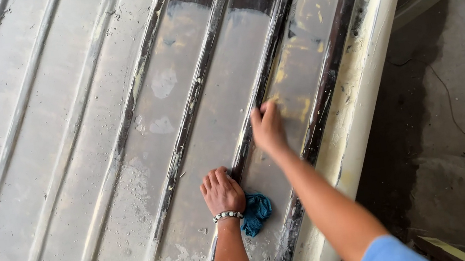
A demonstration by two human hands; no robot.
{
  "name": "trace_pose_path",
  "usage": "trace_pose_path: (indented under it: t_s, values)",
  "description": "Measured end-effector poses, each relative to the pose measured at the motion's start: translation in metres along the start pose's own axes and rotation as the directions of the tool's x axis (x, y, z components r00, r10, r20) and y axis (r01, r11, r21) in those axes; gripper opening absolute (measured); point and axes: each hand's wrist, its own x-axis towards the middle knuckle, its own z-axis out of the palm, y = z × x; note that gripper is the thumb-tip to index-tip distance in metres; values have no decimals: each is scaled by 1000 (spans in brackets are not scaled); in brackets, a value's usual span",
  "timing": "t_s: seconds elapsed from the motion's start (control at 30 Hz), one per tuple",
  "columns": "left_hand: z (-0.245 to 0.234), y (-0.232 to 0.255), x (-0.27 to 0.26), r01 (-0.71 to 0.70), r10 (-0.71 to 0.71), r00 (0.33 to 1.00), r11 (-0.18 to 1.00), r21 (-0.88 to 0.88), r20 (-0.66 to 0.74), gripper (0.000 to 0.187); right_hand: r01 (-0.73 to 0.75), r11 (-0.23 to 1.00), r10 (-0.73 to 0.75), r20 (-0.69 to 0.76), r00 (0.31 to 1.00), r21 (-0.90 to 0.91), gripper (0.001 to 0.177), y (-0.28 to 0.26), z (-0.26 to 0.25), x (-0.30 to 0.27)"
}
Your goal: The person cleans a corrugated metal surface using a blue cloth and a black scraper. They wipe the surface, scrape off residue, and occasionally dip the cloth into a bucket of liquid. The camera angle is unstable and frequently moves away from the work area.
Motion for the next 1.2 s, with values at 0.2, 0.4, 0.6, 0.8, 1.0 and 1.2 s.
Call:
trace_pose_path:
  t_s: [0.2, 0.4, 0.6, 0.8, 1.0, 1.2]
  values:
    - [-9, 9, 3, -20, 17, 998, 999, 50, 61, 32, 231, 972, -235, -141, 962, -42, 28, 31, 19, -36]
    - [-7, 8, 5, -39, 35, 997, 998, 57, 69, 50, 103, 993, -102, -31, 994, 54, 30, 15, 3, -5]
    - [-12, 10, 6, -58, 56, 998, 997, 51, 28, 48, 218, 973, -227, -171, 959, -71, 30, 40, 6, 52]
    - [-9, 8, 3, -85, 85, 996, 995, 48, -7, 50, 296, 954, -295, -28, 955, 54, 30, 35, 11, -45]
    - [-13, 15, 6, -70, 71, 997, 995, 64, -10, 48, 75, 995, -68, -106, 992, 69, 32, 39, -10, 140]
    - [-13, 11, 6, -49, 49, 999, 998, 42, 16, 49, 232, 969, -238, -61, 969, -85, 27, 44, 5, 46]
